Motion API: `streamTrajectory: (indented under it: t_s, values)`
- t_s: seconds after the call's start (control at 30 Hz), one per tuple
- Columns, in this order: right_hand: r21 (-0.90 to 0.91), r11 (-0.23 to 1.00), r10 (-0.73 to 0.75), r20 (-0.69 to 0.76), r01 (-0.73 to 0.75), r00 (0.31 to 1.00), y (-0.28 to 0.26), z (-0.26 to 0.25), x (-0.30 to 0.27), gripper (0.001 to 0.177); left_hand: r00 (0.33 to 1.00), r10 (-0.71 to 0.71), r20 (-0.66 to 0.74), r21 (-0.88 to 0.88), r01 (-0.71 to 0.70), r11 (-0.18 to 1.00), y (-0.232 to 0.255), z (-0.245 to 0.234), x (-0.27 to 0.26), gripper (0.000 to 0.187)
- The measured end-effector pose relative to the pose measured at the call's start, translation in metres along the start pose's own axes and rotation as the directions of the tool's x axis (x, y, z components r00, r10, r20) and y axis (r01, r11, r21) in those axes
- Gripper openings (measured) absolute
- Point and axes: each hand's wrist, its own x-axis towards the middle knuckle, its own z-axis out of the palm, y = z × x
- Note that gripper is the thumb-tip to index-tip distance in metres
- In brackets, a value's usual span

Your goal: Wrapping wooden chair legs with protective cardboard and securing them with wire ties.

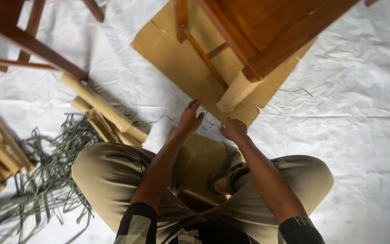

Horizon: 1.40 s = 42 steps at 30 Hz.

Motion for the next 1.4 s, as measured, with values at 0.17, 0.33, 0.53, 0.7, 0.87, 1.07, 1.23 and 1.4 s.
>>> streamTrajectory:
  t_s: [0.17,0.33,0.53,0.7,0.87,1.07,1.23,1.4]
  values:
    - [-0.038,0.984,-0.172,0.046,0.174,0.984,-0.054,0.008,0.011,0.053,0.988,-0.144,-0.049,0.059,0.147,0.987,-0.058,-0.013,-0.035,0.05]
    - [-0.097,0.949,-0.289,0.114,0.3,0.95,-0.108,0.019,0.019,0.052,0.927,-0.343,-0.15,0.068,0.355,0.932,-0.119,-0.027,-0.07,0.048]
    - [-0.129,0.91,-0.36,0.229,0.395,0.905,-0.142,0.037,0.027,0.056,0.737,-0.589,-0.33,-0.057,0.607,0.792,-0.172,-0.038,-0.105,0.044]
    - [-0.2,0.866,-0.386,0.313,0.458,0.867,-0.166,0.048,0.04,0.056,0.416,-0.631,-0.655,-0.248,0.671,0.699,-0.192,-0.066,-0.123,0.023]
    - [-0.225,0.816,-0.438,0.359,0.532,0.824,-0.171,0.066,0.066,0.053,0.005,-0.701,-0.713,-0.493,0.708,0.506,-0.26,-0.069,-0.127,0.027]
    - [-0.184,0.826,-0.441,0.379,0.534,0.813,-0.184,0.062,0.065,0.055,-0.073,-0.836,-0.544,-0.572,0.762,0.306,-0.272,-0.087,-0.14,0.047]
    - [-0.19,0.816,-0.446,0.395,0.547,0.803,-0.187,0.061,0.07,0.055,-0.115,-0.813,-0.571,-0.591,0.745,0.31,-0.302,-0.078,-0.139,0.05]
    - [-0.171,0.811,-0.48,0.352,0.559,0.804,-0.183,0.064,0.071,0.054,-0.216,-0.53,-0.82,-0.532,0.63,0.565,-0.251,-0.103,-0.14,0.018]
